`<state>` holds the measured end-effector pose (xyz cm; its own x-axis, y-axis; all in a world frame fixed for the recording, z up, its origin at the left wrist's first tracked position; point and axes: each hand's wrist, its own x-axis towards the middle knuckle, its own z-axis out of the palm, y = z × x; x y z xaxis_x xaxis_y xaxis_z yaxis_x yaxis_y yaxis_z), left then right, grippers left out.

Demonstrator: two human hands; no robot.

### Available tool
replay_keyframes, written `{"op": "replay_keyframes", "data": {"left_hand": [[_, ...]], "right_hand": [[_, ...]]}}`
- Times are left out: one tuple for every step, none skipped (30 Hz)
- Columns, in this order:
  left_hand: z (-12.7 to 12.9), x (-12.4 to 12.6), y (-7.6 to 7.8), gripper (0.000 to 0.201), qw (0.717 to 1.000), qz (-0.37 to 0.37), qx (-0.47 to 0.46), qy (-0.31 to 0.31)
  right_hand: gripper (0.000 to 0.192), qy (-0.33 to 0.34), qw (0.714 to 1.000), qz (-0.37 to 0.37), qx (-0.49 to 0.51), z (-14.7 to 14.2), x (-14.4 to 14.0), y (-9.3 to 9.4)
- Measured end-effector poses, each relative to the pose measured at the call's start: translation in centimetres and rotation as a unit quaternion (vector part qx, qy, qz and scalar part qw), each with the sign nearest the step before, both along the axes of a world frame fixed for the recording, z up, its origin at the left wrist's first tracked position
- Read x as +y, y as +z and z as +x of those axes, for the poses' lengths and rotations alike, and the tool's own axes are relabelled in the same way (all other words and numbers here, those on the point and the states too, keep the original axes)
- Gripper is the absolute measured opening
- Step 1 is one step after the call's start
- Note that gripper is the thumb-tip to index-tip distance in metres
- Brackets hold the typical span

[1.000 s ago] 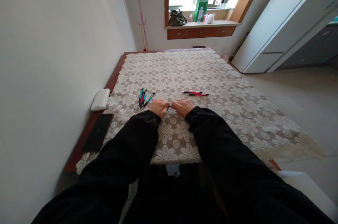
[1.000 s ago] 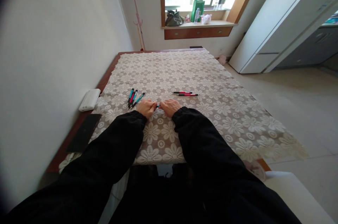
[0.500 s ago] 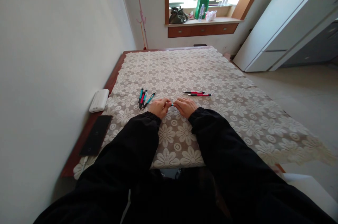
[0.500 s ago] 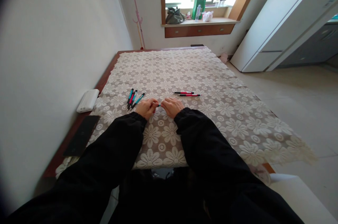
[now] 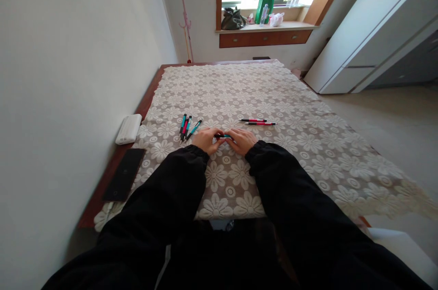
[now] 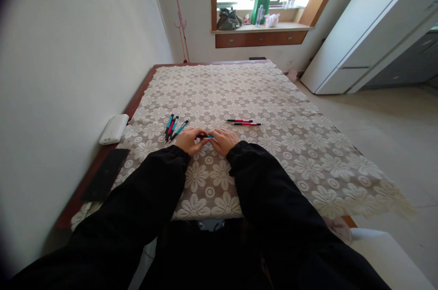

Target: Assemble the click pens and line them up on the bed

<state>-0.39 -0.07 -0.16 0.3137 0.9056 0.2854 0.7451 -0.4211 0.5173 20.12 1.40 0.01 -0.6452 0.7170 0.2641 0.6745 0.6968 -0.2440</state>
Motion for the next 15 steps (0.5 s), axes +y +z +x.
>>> {"op": "replay_keyframes", "data": {"left_hand": [[-0.02,0.03,-0.13,0.027,1.000,-0.006,0.011,0.008],[-0.05,0.05,-0.22,0.028,0.999,-0.014,0.022,0.020],[-0.08,0.08,-0.28,0.033,0.999,-0.022,0.030,0.032],[-0.10,0.11,-0.32,0.038,0.998,-0.025,0.033,0.038],[-0.12,0.14,-0.33,0.040,0.999,-0.023,0.030,0.038],[-0.13,0.17,-0.31,0.037,0.999,-0.014,0.022,0.034],[-0.14,0.18,-0.29,0.032,1.000,-0.002,0.011,0.029],[-0.13,0.18,-0.24,0.030,1.000,0.009,0.001,0.022],[-0.11,0.16,-0.19,0.030,1.000,0.013,-0.008,0.015],[-0.08,0.14,-0.13,0.029,1.000,0.007,-0.012,0.012],[-0.06,0.11,-0.06,0.028,1.000,-0.005,-0.010,0.013],[-0.04,0.07,0.00,0.030,1.000,-0.019,-0.006,0.019],[-0.02,0.05,0.05,0.036,0.999,-0.031,-0.003,0.026],[-0.02,0.03,0.08,0.040,0.999,-0.036,-0.003,0.032],[-0.03,0.03,0.08,0.040,0.999,-0.035,-0.008,0.035]], "right_hand": [[0.028,0.006,1.000,0.005,-0.001,-0.01,0.02,-0.04],[0.029,0.008,1.000,0.008,-0.002,-0.02,0.04,-0.09],[0.030,0.006,1.000,0.011,-0.003,-0.03,0.08,-0.15],[0.030,0.002,1.000,0.013,-0.004,-0.03,0.12,-0.20],[0.029,-0.003,1.000,0.015,-0.006,-0.02,0.18,-0.26],[0.028,-0.006,1.000,0.016,-0.008,0.00,0.25,-0.32],[0.027,-0.007,1.000,0.016,-0.010,0.02,0.32,-0.38],[0.026,-0.005,1.000,0.014,-0.012,0.06,0.39,-0.45],[0.024,-0.002,1.000,0.012,-0.012,0.10,0.45,-0.51],[0.023,0.000,1.000,0.009,-0.012,0.13,0.50,-0.57],[0.023,0.001,1.000,0.005,-0.011,0.16,0.53,-0.62],[0.022,-0.001,1.000,0.000,-0.010,0.19,0.54,-0.66],[0.021,-0.003,1.000,-0.005,-0.010,0.21,0.54,-0.69],[0.021,-0.007,1.000,-0.008,-0.010,0.23,0.54,-0.72],[0.021,-0.011,1.000,-0.010,-0.009,0.25,0.53,-0.74]]}}
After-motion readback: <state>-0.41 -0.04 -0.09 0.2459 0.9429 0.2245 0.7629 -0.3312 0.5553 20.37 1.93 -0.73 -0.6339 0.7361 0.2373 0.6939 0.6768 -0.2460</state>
